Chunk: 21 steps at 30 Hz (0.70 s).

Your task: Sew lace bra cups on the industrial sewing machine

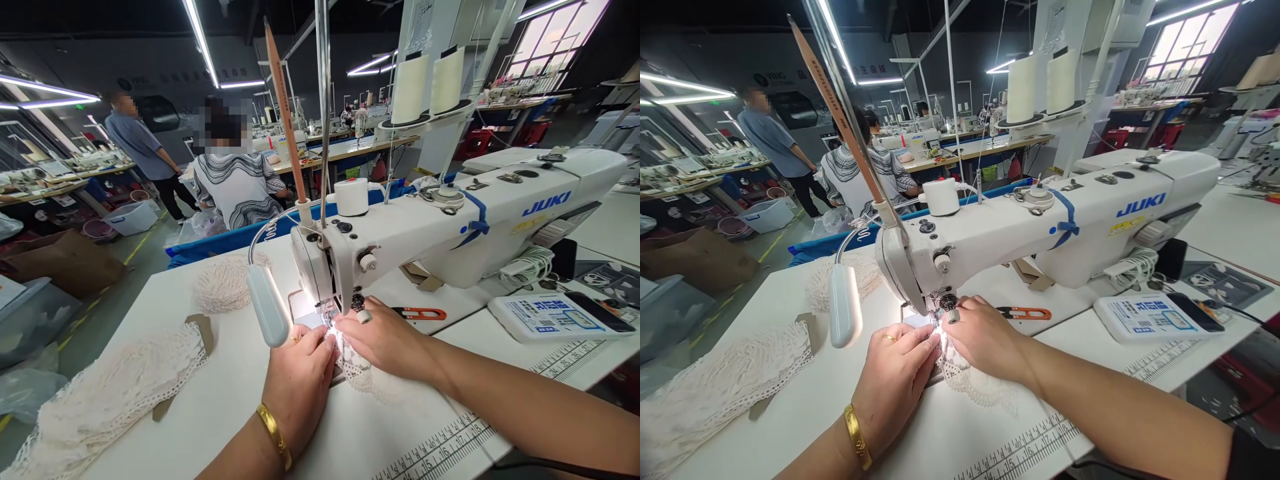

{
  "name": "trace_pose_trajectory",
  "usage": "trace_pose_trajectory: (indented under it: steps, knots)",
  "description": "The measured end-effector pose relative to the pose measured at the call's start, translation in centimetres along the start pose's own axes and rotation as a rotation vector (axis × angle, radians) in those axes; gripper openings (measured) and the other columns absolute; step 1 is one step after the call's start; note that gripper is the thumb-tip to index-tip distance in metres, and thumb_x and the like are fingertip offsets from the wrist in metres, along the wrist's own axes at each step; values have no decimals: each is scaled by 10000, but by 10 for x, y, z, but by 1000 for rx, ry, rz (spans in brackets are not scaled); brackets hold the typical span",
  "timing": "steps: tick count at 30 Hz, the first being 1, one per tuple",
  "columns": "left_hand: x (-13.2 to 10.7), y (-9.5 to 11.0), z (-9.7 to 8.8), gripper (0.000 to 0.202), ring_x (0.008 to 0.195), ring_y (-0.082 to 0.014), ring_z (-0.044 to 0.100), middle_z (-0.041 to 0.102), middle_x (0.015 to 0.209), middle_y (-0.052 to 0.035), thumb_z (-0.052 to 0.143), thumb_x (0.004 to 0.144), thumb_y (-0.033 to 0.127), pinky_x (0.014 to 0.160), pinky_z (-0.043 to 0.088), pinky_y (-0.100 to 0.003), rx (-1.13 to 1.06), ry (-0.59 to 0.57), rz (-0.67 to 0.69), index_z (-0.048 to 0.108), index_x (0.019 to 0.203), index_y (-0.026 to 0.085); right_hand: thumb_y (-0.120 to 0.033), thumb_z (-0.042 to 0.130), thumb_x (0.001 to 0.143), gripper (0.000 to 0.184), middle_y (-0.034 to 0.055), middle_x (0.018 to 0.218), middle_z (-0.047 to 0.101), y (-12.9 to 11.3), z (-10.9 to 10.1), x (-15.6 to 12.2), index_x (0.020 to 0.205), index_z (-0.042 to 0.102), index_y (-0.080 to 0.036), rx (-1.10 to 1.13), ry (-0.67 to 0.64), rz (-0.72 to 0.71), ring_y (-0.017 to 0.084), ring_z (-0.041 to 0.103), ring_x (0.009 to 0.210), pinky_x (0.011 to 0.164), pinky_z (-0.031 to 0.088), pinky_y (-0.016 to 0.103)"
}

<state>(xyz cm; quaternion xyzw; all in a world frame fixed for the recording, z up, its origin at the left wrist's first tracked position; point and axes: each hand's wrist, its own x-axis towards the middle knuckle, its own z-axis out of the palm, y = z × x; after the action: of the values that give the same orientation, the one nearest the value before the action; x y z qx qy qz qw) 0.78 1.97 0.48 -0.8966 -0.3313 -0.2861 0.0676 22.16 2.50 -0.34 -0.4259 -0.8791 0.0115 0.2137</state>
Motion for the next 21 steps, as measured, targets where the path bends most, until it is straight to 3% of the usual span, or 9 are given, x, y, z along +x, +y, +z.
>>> trace_pose_trajectory:
  steps: [6, 8, 10, 11, 13, 16, 21]
  knots:
    - [0, -5, 1, 250, 818, -248, 664, 795, 987, -48, 512, 1031, 153, 726, 501, -399, -15, -30, -29, 749, 999, 226, -99, 527, 1004, 190, 50, 873, 672, -1, -5, -3, 934, 678, -189, 41, 2, 19, 236, 515, 827, 784, 400, 366]
    - [0, -8, 2, 210, 840, -247, 672, 783, 970, -47, 535, 1025, 176, 744, 516, -390, -63, -51, -72, 734, 985, 230, -274, 606, 1048, 127, 63, 955, 702, -3, -9, -8, 984, 681, -195, 109, -8, -12, 252, 542, 889, 833, 417, 387]
    - [-1, -13, 3, 162, 871, -246, 680, 769, 955, -46, 560, 1010, 179, 760, 531, -375, -136, -72, -110, 711, 975, 227, -469, 702, 1011, 267, 68, 1027, 717, -6, -12, -13, 1026, 678, -203, 169, -38, -67, 268, 562, 943, 874, 420, 411]
    - [-1, -15, 3, 159, 892, -243, 683, 764, 967, -46, 561, 1003, 166, 768, 539, -365, -175, -81, -119, 706, 985, 227, -485, 709, 1005, 284, 68, 1035, 717, -7, -13, -15, 1018, 671, -204, 174, -50, -88, 269, 567, 947, 880, 416, 416]
    - [-2, -19, 4, 216, 928, -229, 687, 756, 1026, -44, 532, 994, 126, 783, 551, -342, -248, -100, -118, 714, 1027, 236, -354, 609, 1057, 194, 64, 979, 705, -8, -11, -16, 942, 644, -201, 149, -53, -98, 251, 565, 897, 862, 408, 411]
    - [-1, -24, 4, 310, 950, -215, 686, 733, 1088, -42, 496, 960, 84, 789, 560, -325, -318, -138, -136, 734, 1064, 254, -171, 429, 1079, 261, 50, 888, 692, -6, -8, -13, 879, 593, -208, 222, 14, -26, 225, 552, 825, 834, 424, 386]
    - [3, -24, 7, 145, 893, -232, 641, 678, 979, -54, 611, 899, 167, 774, 561, -346, -329, -145, -186, 726, 957, 233, -213, 434, 1088, 228, 16, 867, 686, -5, -10, -4, 920, 587, -229, 489, 154, 111, 211, 604, 837, 806, 461, 336]
